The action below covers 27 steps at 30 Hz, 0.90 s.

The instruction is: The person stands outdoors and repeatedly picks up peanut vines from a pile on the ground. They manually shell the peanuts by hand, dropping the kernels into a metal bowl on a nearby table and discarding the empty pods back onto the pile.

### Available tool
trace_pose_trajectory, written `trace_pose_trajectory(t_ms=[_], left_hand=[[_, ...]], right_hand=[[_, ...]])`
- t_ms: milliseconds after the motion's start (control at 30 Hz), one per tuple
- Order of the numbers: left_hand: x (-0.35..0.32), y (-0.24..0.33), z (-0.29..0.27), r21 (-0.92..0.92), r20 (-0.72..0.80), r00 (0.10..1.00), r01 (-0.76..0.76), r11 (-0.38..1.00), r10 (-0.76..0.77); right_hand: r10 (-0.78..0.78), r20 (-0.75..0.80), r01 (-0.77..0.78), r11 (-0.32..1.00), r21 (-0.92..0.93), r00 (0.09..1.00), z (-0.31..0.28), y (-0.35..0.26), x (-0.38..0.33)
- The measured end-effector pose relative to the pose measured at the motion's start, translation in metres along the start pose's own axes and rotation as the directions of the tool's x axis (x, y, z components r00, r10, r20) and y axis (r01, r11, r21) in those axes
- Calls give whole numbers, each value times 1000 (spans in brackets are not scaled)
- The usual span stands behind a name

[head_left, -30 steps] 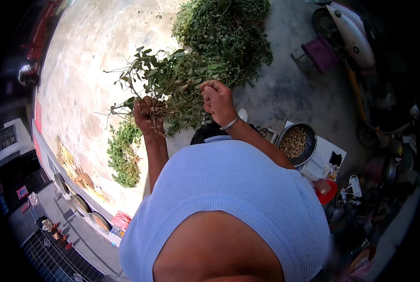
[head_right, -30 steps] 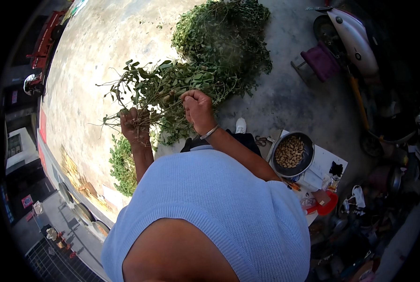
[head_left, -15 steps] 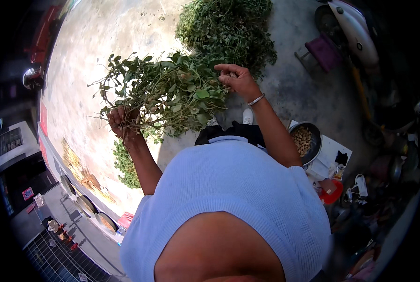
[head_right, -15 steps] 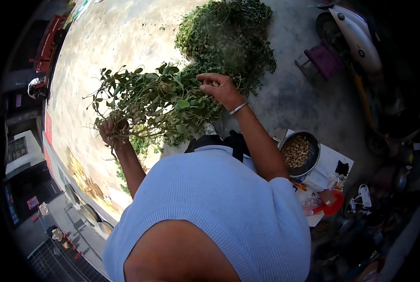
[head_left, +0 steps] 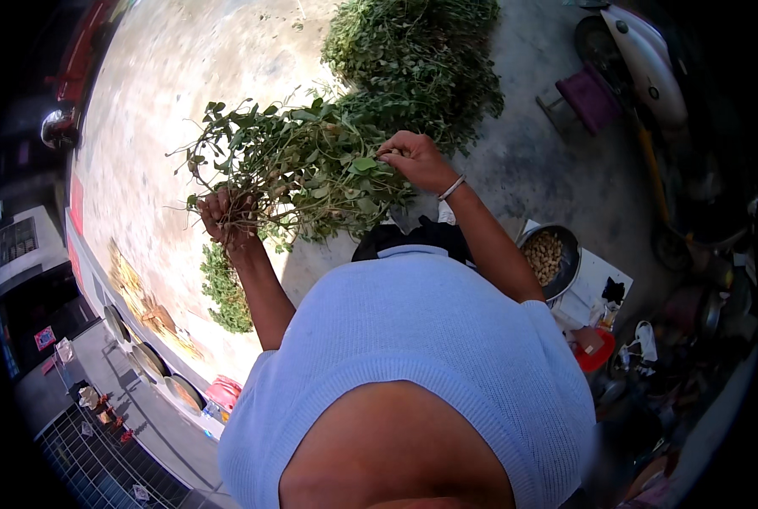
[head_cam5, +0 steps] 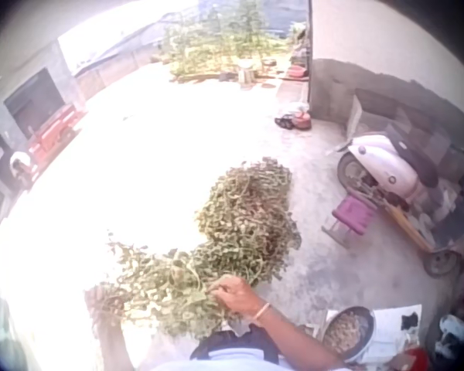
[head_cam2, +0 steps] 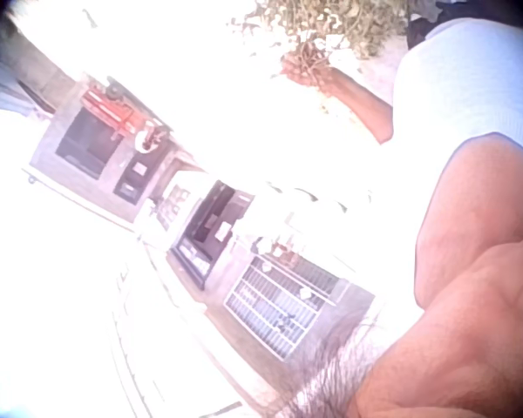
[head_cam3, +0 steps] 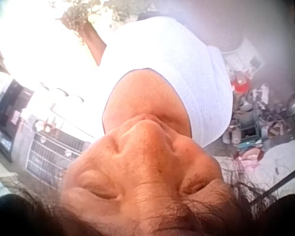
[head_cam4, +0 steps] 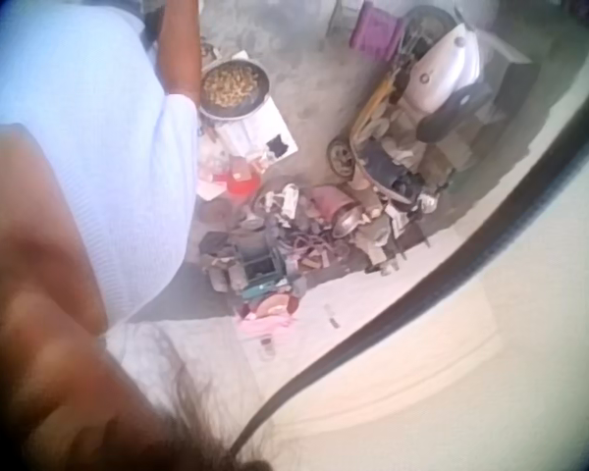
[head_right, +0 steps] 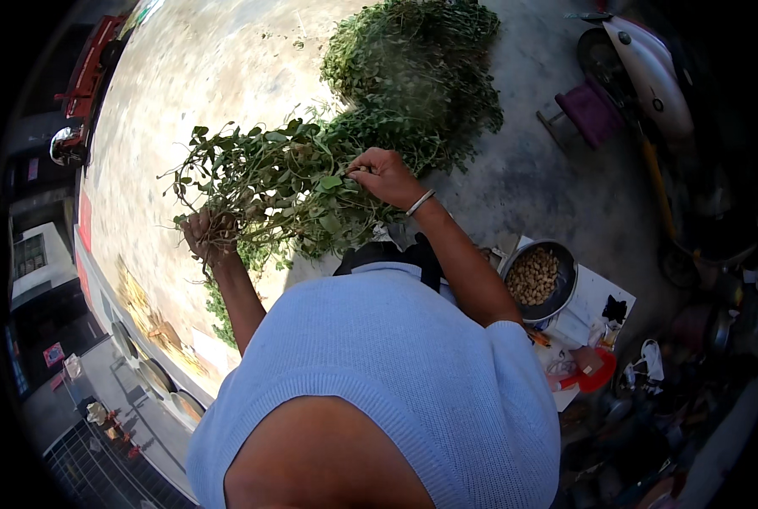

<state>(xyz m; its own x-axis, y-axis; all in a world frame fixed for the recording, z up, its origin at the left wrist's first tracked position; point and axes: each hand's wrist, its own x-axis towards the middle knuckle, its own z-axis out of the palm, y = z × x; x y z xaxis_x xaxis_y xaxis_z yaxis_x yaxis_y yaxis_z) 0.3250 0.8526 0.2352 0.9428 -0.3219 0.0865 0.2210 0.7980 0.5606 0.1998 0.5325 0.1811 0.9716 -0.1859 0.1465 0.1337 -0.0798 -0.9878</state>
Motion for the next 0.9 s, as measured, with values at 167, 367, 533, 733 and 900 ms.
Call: trace_pose_trajectory(t_ms=[167, 367, 533, 733, 900], left_hand=[[4, 5, -6, -135, 169, 983, 101, 986, -78], [8, -5, 11, -28, -171, 980, 95, 995, -98], [15, -25, 26, -78, -524, 845, 72, 994, -102], [14, -43, 34, -12, -691, 708, 186, 982, -143], [10, -20, 19, -112, -601, 766, 203, 973, -228]], right_hand=[[399, 172, -435, 816, 381, 900, -11, -18, -9], [361, -328, -287, 924, 254, 873, 3, -10, -1], [577, -465, -330, 795, 510, 671, 0, 13, 10], [694, -301, -358, 634, 685, 654, -18, 20, 2], [466, -792, -353, 873, 337, 396, -76, 91, -19]])
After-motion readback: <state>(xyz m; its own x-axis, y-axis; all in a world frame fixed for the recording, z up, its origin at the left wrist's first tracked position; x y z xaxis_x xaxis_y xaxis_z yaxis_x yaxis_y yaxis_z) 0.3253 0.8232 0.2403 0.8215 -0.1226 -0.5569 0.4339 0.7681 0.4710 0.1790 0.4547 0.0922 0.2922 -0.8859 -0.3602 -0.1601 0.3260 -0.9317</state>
